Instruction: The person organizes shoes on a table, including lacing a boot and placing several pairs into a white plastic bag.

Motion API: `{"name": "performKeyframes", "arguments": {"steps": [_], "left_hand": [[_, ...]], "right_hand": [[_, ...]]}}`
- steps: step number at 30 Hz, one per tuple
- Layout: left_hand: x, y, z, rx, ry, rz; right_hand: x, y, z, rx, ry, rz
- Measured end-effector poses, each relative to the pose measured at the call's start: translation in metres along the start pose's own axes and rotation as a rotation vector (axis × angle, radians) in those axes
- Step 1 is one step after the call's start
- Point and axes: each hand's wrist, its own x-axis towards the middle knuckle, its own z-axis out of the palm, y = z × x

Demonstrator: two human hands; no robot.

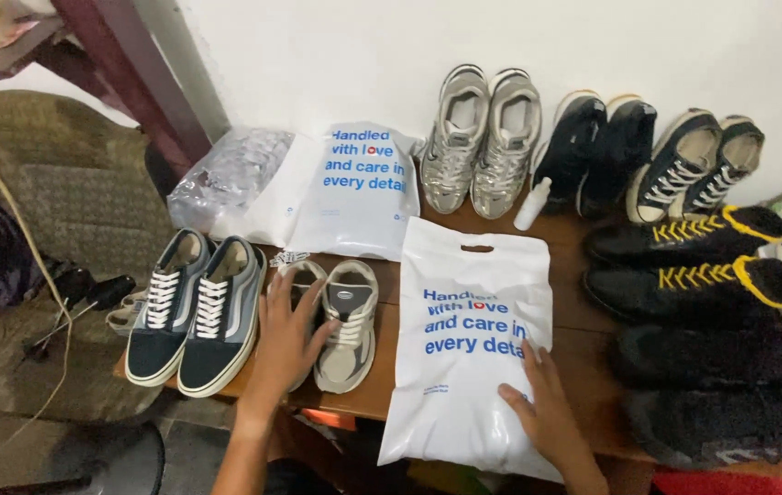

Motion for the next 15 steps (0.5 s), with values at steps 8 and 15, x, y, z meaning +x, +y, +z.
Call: {"name": "performKeyframes", "arguments": {"steps": [8, 15], "left_hand": [[-0.031, -0.043, -0.030, -0.194, 0.309, -0.223], [0.042, -0.141, -0.053, 0.176, 0.299, -0.365]], "right_hand": [[0.011, 0.012, -0.013, -0.011, 0.181, -0.072], [0.001, 0.016, 0.003, -0.010, 0.221, -0.015]]}}
